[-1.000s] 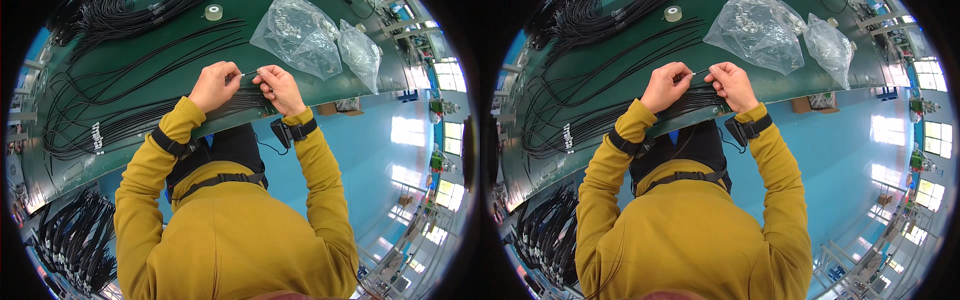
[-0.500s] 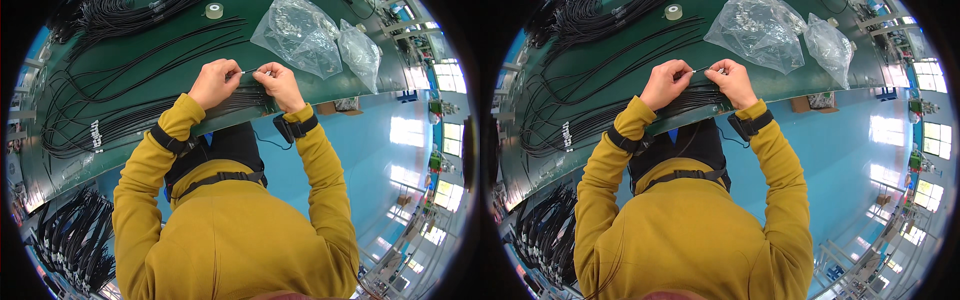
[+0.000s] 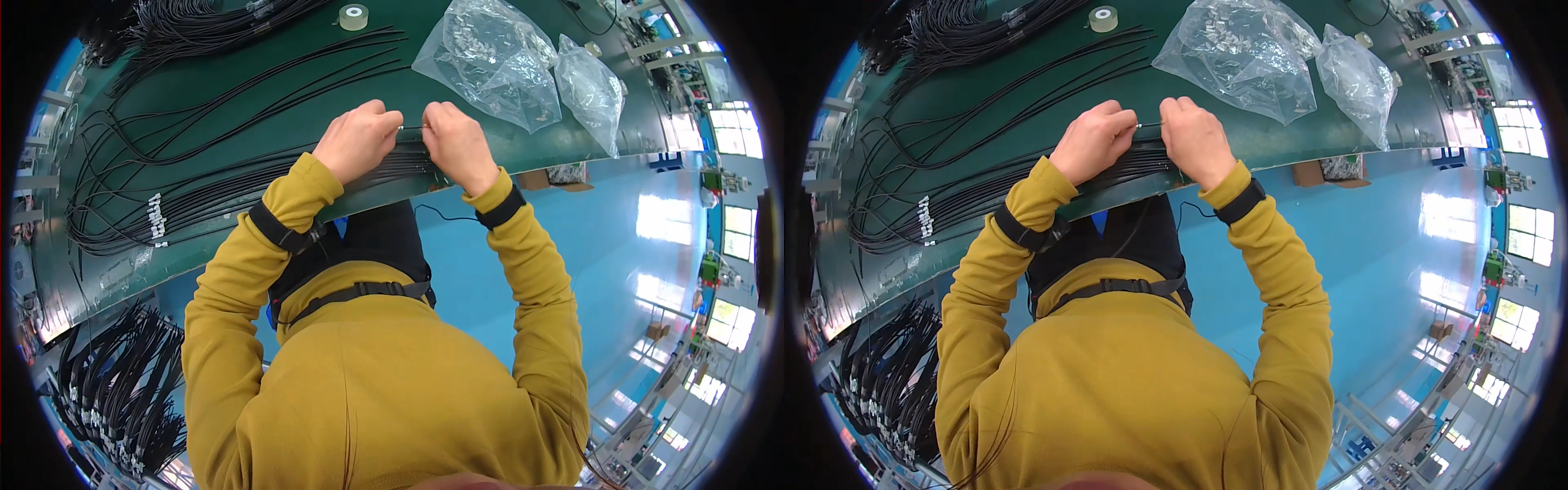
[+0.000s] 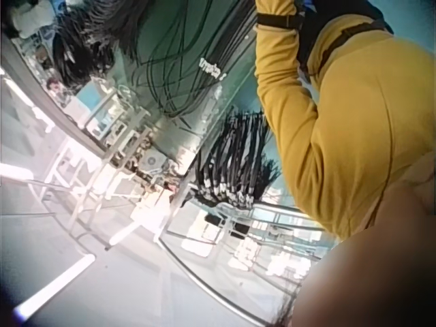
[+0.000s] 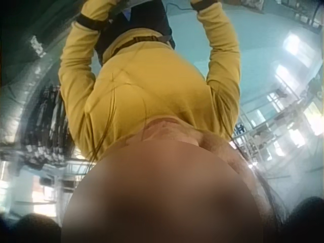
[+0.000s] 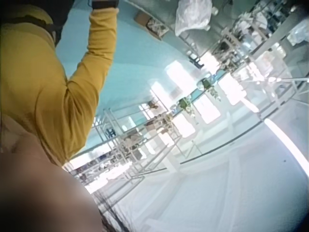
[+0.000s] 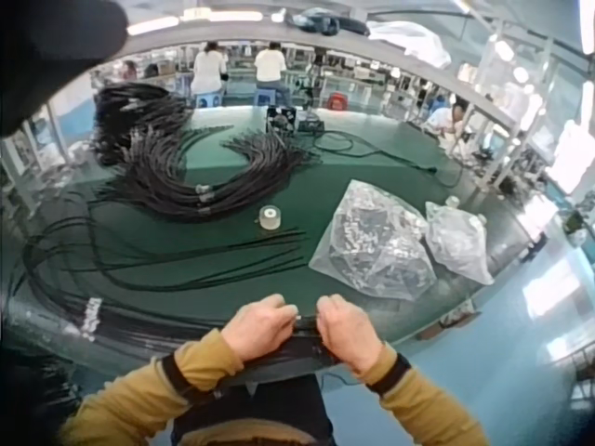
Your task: Manually attaching connectors and terminals to the ends of pre-cut wires at a production workbench.
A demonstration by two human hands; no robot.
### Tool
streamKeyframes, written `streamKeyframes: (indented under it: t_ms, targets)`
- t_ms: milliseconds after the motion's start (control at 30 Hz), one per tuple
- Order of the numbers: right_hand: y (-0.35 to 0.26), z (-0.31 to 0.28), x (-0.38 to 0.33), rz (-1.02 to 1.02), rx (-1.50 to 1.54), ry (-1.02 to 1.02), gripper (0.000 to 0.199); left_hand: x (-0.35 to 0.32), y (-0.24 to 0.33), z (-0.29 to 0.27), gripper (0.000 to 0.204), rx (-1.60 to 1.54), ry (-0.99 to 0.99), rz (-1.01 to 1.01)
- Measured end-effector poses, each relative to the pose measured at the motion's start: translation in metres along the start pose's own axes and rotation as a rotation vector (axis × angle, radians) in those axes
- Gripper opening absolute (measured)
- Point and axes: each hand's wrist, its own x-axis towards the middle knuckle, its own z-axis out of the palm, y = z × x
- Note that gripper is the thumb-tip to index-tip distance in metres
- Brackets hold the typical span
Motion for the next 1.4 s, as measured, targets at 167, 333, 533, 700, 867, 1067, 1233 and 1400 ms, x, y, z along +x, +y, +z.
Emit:
streamKeyframes:
  t_ms: [167, 333, 533, 700, 867, 1067, 1233, 1400]
  targets:
    - [-0.002, -0.006, 0.002, -0.034, -0.053, -0.067, 0.008, -0.002, 0.002, 0.001, 0.007, -0.006, 0.052, 0.017]
    - [0.002, -0.011, 0.008, 0.079, 0.153, -0.125, 0.012, -0.002, 0.003, 0.001, 0.007, 0.043, 0.063, 0.034]
    - [0.011, -0.016, 0.012, 0.291, 0.404, -0.315, 0.014, -0.004, 0.005, -0.001, 0.009, 0.163, 0.025, 0.107]
    - [0.007, -0.002, 0.009, 0.089, 0.125, -0.156, 0.014, -0.005, 0.004, 0.000, 0.008, 0.180, 0.026, 0.096]
    - [0.007, -0.004, 0.009, 0.075, 0.152, -0.142, 0.014, -0.004, 0.003, -0.001, 0.008, 0.167, 0.025, 0.060]
    - [0.009, -0.012, 0.010, 0.253, 0.384, -0.237, 0.014, -0.005, 0.002, 0.001, 0.007, 0.115, 0.029, 0.064]
    - [0.007, -0.006, 0.010, 0.228, 0.307, -0.217, 0.014, -0.005, 0.001, 0.001, 0.007, 0.129, 0.022, 0.067]
    - [0.008, -0.006, 0.010, 0.236, 0.318, -0.230, 0.014, -0.007, 0.003, -0.002, 0.006, 0.201, -0.025, 0.110]
